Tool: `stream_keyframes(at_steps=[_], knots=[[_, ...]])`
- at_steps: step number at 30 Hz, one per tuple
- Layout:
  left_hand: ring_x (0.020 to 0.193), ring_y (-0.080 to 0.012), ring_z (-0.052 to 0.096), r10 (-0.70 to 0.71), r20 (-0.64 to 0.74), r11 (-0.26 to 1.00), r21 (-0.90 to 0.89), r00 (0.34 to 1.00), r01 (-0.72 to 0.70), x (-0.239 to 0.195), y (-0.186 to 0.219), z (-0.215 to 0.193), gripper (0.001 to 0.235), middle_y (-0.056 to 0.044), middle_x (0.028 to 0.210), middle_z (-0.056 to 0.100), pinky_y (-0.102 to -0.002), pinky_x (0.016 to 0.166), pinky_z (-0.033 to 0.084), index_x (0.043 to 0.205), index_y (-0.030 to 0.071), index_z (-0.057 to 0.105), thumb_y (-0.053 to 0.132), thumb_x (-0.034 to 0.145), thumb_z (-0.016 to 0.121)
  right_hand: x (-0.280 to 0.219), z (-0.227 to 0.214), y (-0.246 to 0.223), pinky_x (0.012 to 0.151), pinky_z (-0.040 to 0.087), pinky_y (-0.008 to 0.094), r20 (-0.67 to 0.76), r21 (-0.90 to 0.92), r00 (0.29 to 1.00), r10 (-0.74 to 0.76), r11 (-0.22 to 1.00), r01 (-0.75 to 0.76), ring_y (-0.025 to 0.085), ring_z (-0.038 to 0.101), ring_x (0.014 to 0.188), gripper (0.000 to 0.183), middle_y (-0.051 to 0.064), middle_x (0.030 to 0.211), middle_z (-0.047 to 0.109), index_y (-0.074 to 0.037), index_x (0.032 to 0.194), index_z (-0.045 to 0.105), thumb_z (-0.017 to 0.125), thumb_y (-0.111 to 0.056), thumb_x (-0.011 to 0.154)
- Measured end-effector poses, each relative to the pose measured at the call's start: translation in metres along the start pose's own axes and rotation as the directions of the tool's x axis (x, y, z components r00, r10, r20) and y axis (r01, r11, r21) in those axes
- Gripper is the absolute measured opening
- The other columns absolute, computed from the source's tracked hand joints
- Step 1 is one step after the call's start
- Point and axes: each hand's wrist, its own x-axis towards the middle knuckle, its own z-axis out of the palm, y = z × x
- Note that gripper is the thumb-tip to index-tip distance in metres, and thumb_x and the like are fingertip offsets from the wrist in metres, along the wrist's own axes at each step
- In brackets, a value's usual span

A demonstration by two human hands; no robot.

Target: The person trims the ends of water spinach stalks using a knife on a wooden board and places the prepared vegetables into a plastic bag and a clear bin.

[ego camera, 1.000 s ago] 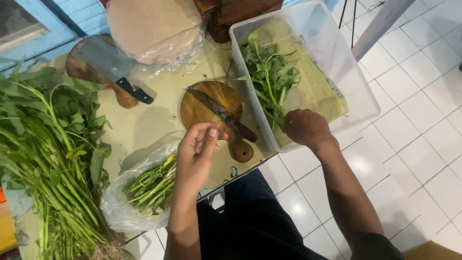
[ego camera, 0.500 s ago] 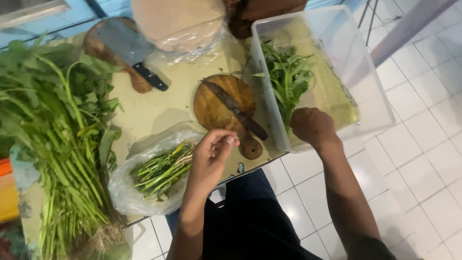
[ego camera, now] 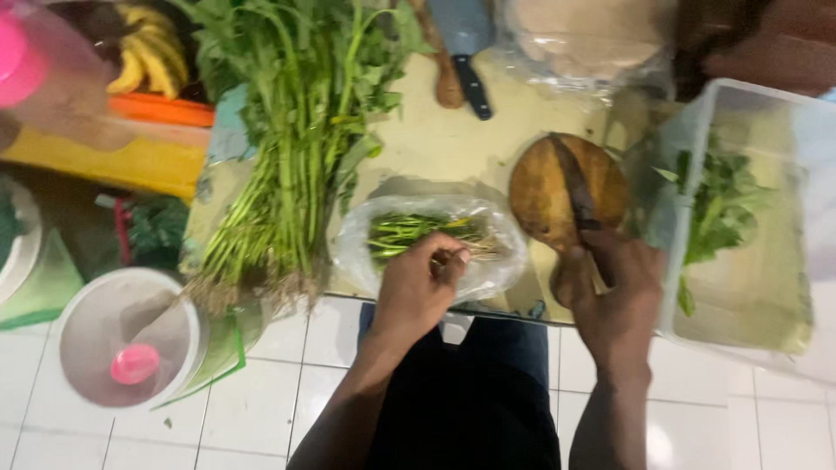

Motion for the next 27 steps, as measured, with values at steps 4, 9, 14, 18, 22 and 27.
stream_keyframes(at_steps=[4, 9, 14, 18, 22, 27], knots=[[0.057, -0.026, 0.068, 0.014, -0.264, 0.944, 0.323, 0.964, 0.075, 0.01, -0.011, -0.055, 0.024, -0.011, 0.068, 0.072, -0.038, 0.054, 0.05, 0.084, 0.009, 0.073, 0.031, 0.094, 0.074, 0.0, 0.043, -0.017, 0.095, 0.047, 0.046, 0.147, 0.089, 0.986, -0.076, 0.994, 0.063, 0.038, 0.06, 0.106, 0.018, 0.017, 0.11, 0.069, -0.003, 0.11, 0.071, 0.073, -0.007, 0.092], [0.081, -0.0392, 0.071, 0.424, -0.51, 0.789, 0.613, 0.748, -0.029, 0.058, -0.046, -0.121, 0.01, -0.016, 0.092, 0.074, -0.048, 0.068, 0.054, 0.099, 0.007, 0.072, 0.013, 0.091, 0.072, -0.018, 0.083, -0.022, 0.097, 0.047, 0.046, 0.209, 0.191, 0.97, -0.121, 0.978, 0.081, 0.038, 0.061, 0.106, 0.017, 0.015, 0.109, 0.07, -0.004, 0.108, 0.07, 0.072, -0.01, 0.093], [0.081, -0.04, 0.07, 0.309, -0.492, 0.749, 0.654, 0.814, 0.111, 0.097, -0.085, -0.147, 0.018, -0.017, 0.092, 0.074, -0.05, 0.069, 0.054, 0.097, 0.007, 0.07, 0.02, 0.087, 0.077, -0.032, 0.096, -0.027, 0.095, 0.048, 0.045, 0.219, 0.246, 0.968, -0.124, 0.967, 0.069, 0.039, 0.061, 0.106, 0.02, 0.015, 0.108, 0.071, -0.004, 0.109, 0.071, 0.072, -0.01, 0.091], [0.08, -0.0419, 0.07, 0.226, -0.461, 0.703, 0.687, 0.858, 0.183, 0.104, -0.097, -0.144, 0.014, -0.02, 0.09, 0.072, -0.052, 0.072, 0.054, 0.101, 0.007, 0.069, 0.019, 0.095, 0.068, -0.035, 0.098, -0.03, 0.091, 0.049, 0.043, 0.21, 0.214, 0.977, -0.036, 0.977, -0.01, 0.036, 0.062, 0.101, 0.015, 0.014, 0.102, 0.071, -0.004, 0.104, 0.072, 0.074, -0.012, 0.091], [0.082, -0.0431, 0.07, 0.249, -0.492, 0.688, 0.696, 0.834, 0.205, 0.097, -0.089, -0.139, 0.014, -0.024, 0.093, 0.071, -0.052, 0.072, 0.055, 0.1, 0.004, 0.068, 0.017, 0.1, 0.063, -0.033, 0.096, -0.032, 0.092, 0.048, 0.043, 0.19, 0.209, 0.98, -0.055, 0.978, 0.015, 0.034, 0.062, 0.101, 0.013, 0.013, 0.103, 0.072, -0.004, 0.101, 0.072, 0.075, -0.011, 0.09], [0.081, -0.0437, 0.067, 0.264, -0.512, 0.779, 0.613, 0.818, 0.133, 0.089, -0.073, -0.146, 0.014, -0.024, 0.097, 0.07, -0.054, 0.07, 0.051, 0.107, 0.003, 0.067, 0.014, 0.098, 0.062, -0.032, 0.097, -0.034, 0.091, 0.049, 0.042, 0.16, 0.2, 0.986, -0.045, 0.98, 0.012, 0.033, 0.061, 0.102, 0.013, 0.012, 0.105, 0.072, -0.004, 0.102, 0.073, 0.075, -0.01, 0.09]])
